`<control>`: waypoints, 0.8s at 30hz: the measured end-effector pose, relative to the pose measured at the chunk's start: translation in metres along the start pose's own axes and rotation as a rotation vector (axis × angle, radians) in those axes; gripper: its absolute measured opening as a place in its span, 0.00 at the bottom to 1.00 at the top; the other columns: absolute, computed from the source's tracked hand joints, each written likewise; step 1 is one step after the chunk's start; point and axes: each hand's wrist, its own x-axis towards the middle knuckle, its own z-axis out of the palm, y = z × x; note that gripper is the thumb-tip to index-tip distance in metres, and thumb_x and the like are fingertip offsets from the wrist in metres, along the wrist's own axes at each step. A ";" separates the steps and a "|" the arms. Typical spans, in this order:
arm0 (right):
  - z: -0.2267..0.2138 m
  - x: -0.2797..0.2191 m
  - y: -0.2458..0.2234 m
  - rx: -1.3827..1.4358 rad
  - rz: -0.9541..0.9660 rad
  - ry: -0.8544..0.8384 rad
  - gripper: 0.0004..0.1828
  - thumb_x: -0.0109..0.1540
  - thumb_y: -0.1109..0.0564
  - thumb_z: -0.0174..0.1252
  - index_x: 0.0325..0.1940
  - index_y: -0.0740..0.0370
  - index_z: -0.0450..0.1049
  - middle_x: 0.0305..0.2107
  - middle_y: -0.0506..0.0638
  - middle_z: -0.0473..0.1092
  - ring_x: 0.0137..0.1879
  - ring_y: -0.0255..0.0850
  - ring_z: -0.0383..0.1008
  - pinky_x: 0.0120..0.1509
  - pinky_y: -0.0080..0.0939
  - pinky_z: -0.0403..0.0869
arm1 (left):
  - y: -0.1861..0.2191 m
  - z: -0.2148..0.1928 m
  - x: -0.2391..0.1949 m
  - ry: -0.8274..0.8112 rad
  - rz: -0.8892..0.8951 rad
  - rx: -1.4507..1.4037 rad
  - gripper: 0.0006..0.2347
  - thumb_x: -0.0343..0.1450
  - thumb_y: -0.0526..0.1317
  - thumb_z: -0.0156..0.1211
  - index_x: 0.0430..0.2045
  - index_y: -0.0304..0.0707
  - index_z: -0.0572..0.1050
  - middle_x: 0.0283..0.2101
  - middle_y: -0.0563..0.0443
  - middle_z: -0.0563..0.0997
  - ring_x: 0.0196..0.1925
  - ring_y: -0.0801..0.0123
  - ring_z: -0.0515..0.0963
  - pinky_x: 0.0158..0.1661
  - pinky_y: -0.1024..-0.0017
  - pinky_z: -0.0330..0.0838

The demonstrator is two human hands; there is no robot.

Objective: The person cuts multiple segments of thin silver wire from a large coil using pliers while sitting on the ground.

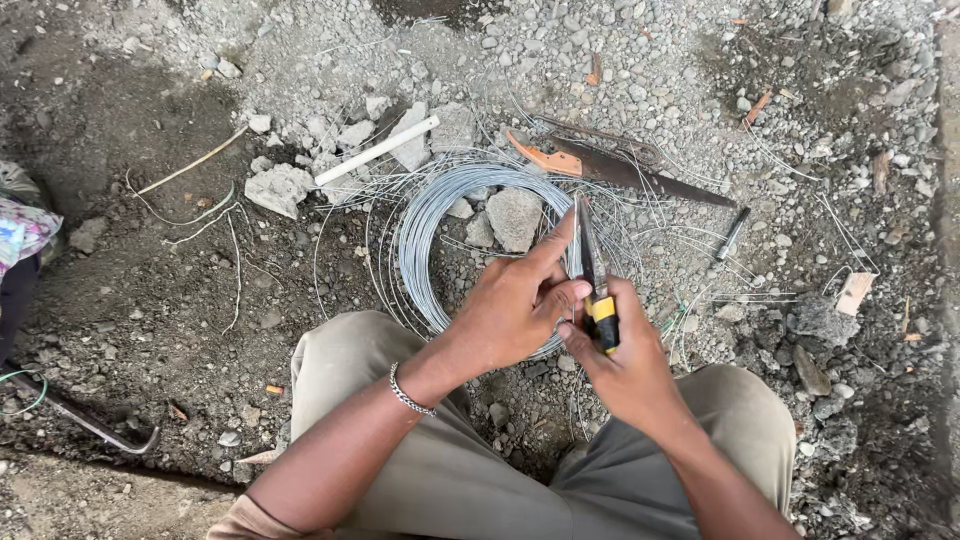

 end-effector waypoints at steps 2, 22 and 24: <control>0.001 0.001 0.000 0.023 0.022 -0.012 0.25 0.61 0.59 0.63 0.58 0.61 0.61 0.31 0.50 0.71 0.35 0.36 0.73 0.39 0.40 0.74 | -0.001 0.001 0.001 0.010 0.022 -0.004 0.33 0.73 0.39 0.60 0.73 0.36 0.50 0.25 0.46 0.82 0.24 0.65 0.84 0.32 0.67 0.77; -0.004 -0.003 0.004 -0.029 0.039 -0.080 0.15 0.63 0.61 0.58 0.51 0.61 0.61 0.28 0.51 0.67 0.32 0.37 0.71 0.35 0.43 0.71 | -0.004 0.009 -0.005 0.022 0.122 -0.017 0.37 0.72 0.37 0.62 0.73 0.30 0.45 0.28 0.45 0.85 0.30 0.59 0.87 0.35 0.66 0.81; -0.009 -0.002 0.005 0.102 0.012 -0.103 0.15 0.63 0.63 0.57 0.52 0.61 0.61 0.29 0.49 0.67 0.33 0.36 0.71 0.35 0.42 0.72 | -0.007 0.011 -0.002 0.029 0.135 0.037 0.37 0.72 0.41 0.65 0.72 0.30 0.48 0.32 0.43 0.84 0.33 0.59 0.85 0.39 0.64 0.78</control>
